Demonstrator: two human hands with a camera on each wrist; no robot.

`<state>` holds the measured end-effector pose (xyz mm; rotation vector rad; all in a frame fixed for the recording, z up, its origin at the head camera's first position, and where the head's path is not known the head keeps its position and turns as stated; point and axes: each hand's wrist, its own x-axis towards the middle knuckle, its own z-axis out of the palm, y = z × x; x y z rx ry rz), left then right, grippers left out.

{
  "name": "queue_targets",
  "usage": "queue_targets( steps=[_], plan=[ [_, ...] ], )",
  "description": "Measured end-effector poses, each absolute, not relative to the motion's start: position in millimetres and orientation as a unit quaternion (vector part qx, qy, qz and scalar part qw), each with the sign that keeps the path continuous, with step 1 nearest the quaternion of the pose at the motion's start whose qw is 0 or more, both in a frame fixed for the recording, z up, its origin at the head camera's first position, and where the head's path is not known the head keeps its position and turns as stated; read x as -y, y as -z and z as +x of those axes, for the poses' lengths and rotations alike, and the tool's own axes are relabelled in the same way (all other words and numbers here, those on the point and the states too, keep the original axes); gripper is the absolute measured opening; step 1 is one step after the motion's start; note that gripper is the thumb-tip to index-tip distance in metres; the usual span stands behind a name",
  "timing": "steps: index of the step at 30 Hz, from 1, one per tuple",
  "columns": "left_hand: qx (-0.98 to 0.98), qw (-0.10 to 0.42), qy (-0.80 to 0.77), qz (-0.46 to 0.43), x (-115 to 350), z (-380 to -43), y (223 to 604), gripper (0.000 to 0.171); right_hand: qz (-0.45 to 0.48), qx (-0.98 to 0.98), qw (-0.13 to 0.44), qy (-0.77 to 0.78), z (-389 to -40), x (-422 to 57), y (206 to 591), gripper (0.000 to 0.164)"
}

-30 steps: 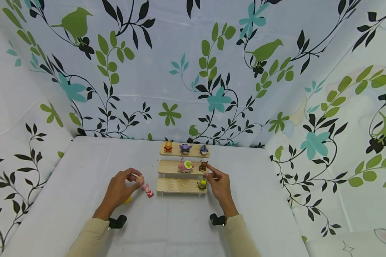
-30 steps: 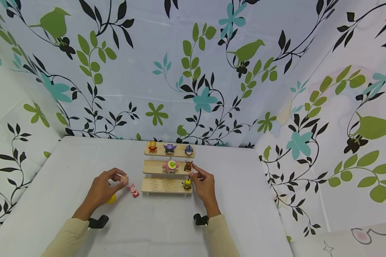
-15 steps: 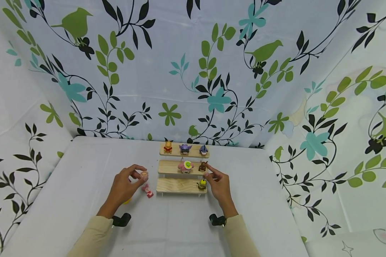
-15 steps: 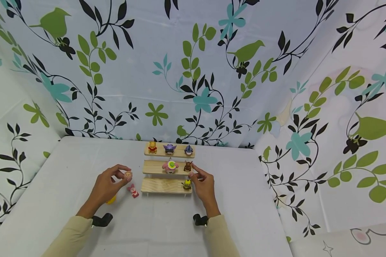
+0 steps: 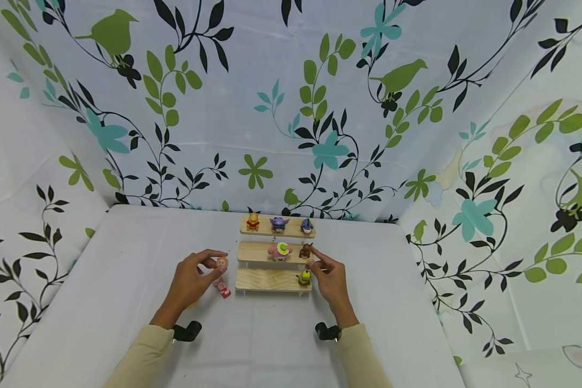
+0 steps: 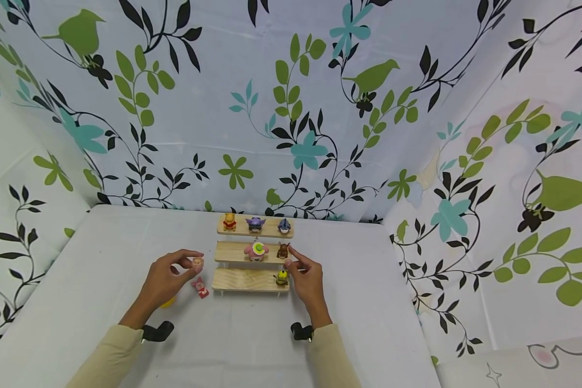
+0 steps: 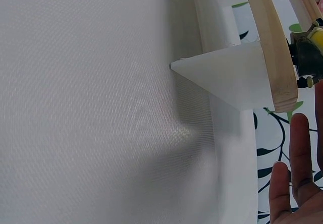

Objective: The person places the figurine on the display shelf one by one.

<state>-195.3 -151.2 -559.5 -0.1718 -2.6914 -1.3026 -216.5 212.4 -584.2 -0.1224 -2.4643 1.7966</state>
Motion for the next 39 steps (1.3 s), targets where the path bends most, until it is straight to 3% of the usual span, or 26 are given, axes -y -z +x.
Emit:
queue_targets(
  steps=[29, 39],
  plan=[
    [0.877, 0.068, 0.47, -0.072, 130, -205, 549, 0.028, -0.041, 0.805, 0.047, -0.59, -216, -212, 585, 0.034],
    [0.88, 0.09, 0.458, -0.089, 112, -213, 536, 0.032, -0.04, 0.803, 0.043, -0.593, -215, -211, 583, 0.034]
  ],
)
